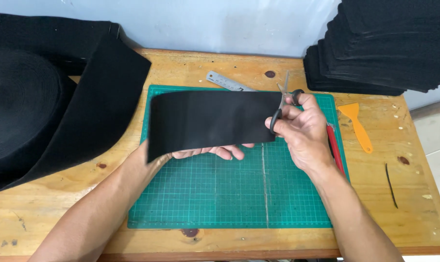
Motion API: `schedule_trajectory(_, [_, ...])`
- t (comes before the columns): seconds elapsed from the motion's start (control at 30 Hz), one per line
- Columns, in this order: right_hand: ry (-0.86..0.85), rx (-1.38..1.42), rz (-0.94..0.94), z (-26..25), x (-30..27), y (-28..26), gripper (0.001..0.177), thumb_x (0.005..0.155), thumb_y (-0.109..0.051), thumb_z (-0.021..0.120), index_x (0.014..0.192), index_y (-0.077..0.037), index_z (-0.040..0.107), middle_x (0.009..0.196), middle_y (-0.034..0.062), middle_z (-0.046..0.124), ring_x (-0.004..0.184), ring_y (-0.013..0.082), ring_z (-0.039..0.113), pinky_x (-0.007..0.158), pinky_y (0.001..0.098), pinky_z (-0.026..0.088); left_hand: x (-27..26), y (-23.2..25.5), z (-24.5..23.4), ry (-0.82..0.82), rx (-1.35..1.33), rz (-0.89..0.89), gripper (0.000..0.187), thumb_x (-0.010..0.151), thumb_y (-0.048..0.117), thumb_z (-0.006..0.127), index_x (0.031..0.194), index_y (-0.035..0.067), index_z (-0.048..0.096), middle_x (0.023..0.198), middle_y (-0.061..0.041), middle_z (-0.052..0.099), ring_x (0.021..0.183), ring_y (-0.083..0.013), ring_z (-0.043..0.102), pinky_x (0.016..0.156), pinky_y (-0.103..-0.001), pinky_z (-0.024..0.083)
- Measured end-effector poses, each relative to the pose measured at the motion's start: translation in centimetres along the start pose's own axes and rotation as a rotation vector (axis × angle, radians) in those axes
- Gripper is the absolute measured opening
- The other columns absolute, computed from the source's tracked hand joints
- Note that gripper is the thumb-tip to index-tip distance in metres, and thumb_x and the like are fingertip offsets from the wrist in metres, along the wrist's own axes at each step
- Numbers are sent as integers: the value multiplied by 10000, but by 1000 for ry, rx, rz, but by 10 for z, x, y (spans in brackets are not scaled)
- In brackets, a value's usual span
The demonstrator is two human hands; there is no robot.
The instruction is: The person measures and cuts a piece of black fabric using a metal ruler and a red utility knife on a green cutting mat. They then use an orange plastic scraper to smooth the fabric surface. Finally, the person uses scissors to trim the edges of the cut fabric piece.
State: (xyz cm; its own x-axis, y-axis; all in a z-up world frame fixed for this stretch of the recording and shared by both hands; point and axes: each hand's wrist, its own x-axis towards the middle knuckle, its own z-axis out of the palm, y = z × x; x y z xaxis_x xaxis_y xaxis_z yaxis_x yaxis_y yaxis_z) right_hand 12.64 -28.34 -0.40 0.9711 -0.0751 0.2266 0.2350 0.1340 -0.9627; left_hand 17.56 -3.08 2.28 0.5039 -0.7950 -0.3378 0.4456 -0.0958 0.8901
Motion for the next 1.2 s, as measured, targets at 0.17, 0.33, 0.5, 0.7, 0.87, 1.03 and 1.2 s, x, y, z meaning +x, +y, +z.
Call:
schedule_trajectory(0.17, [149,82,138,10,-1,-7,511,854,124,728,1225,-29,411,843,84,687,700,148,719,583,288,663,14,-28,9,-74,47,-18,789,697,179,919,1386,-25,592,1384,-163,565,1306,-278,455,1159,-401,422])
schedule_trajectory(0.33, [149,123,121,22,-3,-8,493,851,112,746,1208,-22,433,816,108,682,681,165,723,577,303,668,-1,-8,48,290,13,-30,439,825,342,840,1135,39,766,1124,-104,759,1111,-177,696,1073,-327,522])
schedule_trajectory(0.5, [127,152,126,37,-12,-37,398,890,-77,762,1166,-57,476,938,127,700,758,172,711,590,319,665,-11,7,51,501,47,180,222,928,277,762,923,62,818,863,-129,818,809,-154,796,882,-303,632])
schedule_trajectory(0.7, [11,-97,-25,25,-17,-21,299,907,-247,704,1004,22,614,1069,168,607,875,233,661,612,361,621,-20,30,43,661,96,308,298,947,370,718,926,95,831,904,-68,833,898,-128,795,998,-317,582])
schedule_trajectory(0.87, [-243,-151,-57,35,-23,-18,259,925,-251,662,826,-11,656,809,124,576,696,186,592,549,308,575,-29,49,50,814,59,282,379,857,440,788,915,70,851,924,-47,835,1058,-155,775,1104,-350,499])
schedule_trajectory(1.03, [-310,-103,-59,51,-27,-33,291,927,-271,637,768,-28,648,654,82,536,629,161,530,524,288,510,-24,44,47,787,-34,426,325,880,329,807,954,14,835,939,-143,819,1008,-198,774,1068,-404,523])
schedule_trajectory(1.2, [-323,-32,-46,51,-28,-31,334,926,-336,644,810,-23,662,630,52,511,572,141,571,511,275,490,-29,65,60,820,-41,388,371,832,391,810,950,42,851,1023,-160,820,1187,-236,711,1163,-433,431])
